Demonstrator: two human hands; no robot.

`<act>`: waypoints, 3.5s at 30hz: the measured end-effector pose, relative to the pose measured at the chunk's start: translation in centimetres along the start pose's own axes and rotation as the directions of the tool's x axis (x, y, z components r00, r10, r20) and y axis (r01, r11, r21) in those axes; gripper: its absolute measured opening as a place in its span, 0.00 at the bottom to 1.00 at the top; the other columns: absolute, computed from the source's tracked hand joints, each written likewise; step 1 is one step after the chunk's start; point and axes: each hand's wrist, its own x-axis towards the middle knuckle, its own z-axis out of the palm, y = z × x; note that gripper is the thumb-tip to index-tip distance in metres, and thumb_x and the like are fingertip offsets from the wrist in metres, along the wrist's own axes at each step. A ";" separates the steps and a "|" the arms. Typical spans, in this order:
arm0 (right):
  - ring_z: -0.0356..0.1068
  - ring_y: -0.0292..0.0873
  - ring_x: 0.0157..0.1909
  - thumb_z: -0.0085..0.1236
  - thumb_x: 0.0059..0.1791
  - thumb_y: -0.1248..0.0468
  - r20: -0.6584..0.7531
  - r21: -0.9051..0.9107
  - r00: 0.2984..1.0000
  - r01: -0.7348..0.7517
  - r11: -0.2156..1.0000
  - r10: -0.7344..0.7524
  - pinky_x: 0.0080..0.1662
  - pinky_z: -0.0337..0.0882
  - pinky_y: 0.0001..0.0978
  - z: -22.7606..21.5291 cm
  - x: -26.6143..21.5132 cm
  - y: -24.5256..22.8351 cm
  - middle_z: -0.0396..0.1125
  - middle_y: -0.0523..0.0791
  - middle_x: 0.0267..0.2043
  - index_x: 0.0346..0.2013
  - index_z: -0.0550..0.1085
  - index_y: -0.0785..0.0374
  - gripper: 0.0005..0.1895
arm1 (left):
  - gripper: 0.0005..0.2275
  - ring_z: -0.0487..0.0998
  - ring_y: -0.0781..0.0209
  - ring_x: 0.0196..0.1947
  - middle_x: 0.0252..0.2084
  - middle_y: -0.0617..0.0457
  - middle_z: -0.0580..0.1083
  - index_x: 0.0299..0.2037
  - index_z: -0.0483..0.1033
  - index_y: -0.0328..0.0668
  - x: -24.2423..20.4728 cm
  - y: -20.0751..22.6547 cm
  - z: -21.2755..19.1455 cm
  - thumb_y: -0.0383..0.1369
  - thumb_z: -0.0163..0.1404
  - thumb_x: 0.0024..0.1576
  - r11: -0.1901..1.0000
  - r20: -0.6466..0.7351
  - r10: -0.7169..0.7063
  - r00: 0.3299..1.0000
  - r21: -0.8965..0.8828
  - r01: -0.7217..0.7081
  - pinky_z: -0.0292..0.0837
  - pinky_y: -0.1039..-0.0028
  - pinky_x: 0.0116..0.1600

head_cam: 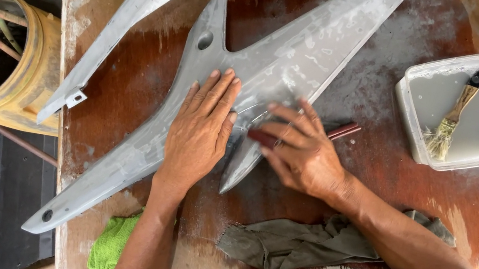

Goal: The person sands a gray metal motorcycle part on a wooden table using a sanding block. They hold the part steady with one hand while sanding the surface with the other, focusing on the edges and flat areas.

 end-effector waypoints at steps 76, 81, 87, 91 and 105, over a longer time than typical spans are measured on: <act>0.65 0.54 0.67 0.56 0.54 0.58 0.250 -0.035 0.966 0.075 0.997 -0.064 0.72 0.51 0.65 0.9 -0.2 -4.6 0.74 0.43 0.51 0.43 0.81 0.56 0.09 | 0.20 0.57 0.51 0.74 0.74 0.50 0.60 0.71 0.62 0.44 -0.5 -0.8 1.0 0.35 0.41 0.68 1.000 -0.032 -0.009 0.999 -0.030 0.008 0.50 0.54 0.75; 0.66 0.54 0.66 0.58 0.52 0.59 0.279 -0.003 0.958 0.071 0.997 -0.068 0.72 0.52 0.64 0.9 -0.5 -4.5 0.75 0.42 0.50 0.44 0.81 0.54 0.08 | 0.21 0.57 0.51 0.74 0.74 0.50 0.60 0.71 0.61 0.44 -0.5 -1.0 1.4 0.36 0.42 0.67 1.000 -0.036 0.006 0.999 -0.012 -0.007 0.51 0.54 0.75; 0.65 0.54 0.67 0.57 0.53 0.58 0.264 0.000 0.961 0.082 0.997 -0.079 0.71 0.51 0.66 1.1 -0.5 -4.2 0.74 0.42 0.51 0.44 0.81 0.55 0.09 | 0.21 0.58 0.51 0.74 0.74 0.50 0.60 0.71 0.62 0.44 -0.5 -1.0 1.5 0.36 0.41 0.68 0.999 -0.052 0.006 0.999 -0.031 -0.008 0.52 0.53 0.74; 0.69 0.54 0.64 0.55 0.54 0.58 0.257 0.092 0.959 0.098 0.991 -0.119 0.71 0.51 0.61 0.8 0.2 -5.3 0.75 0.40 0.50 0.41 0.81 0.53 0.08 | 0.21 0.57 0.50 0.74 0.74 0.50 0.59 0.71 0.61 0.44 -0.6 -1.0 1.5 0.36 0.42 0.67 1.000 -0.058 0.010 0.998 -0.012 -0.010 0.52 0.53 0.74; 0.66 0.53 0.67 0.56 0.54 0.56 0.269 -0.050 0.961 0.084 0.995 -0.067 0.72 0.52 0.62 1.2 -0.9 -3.6 0.75 0.42 0.51 0.46 0.81 0.54 0.11 | 0.21 0.58 0.51 0.74 0.74 0.50 0.60 0.71 0.62 0.44 -0.5 -1.0 1.2 0.35 0.41 0.67 1.000 -0.037 0.001 0.999 -0.024 -0.002 0.52 0.53 0.74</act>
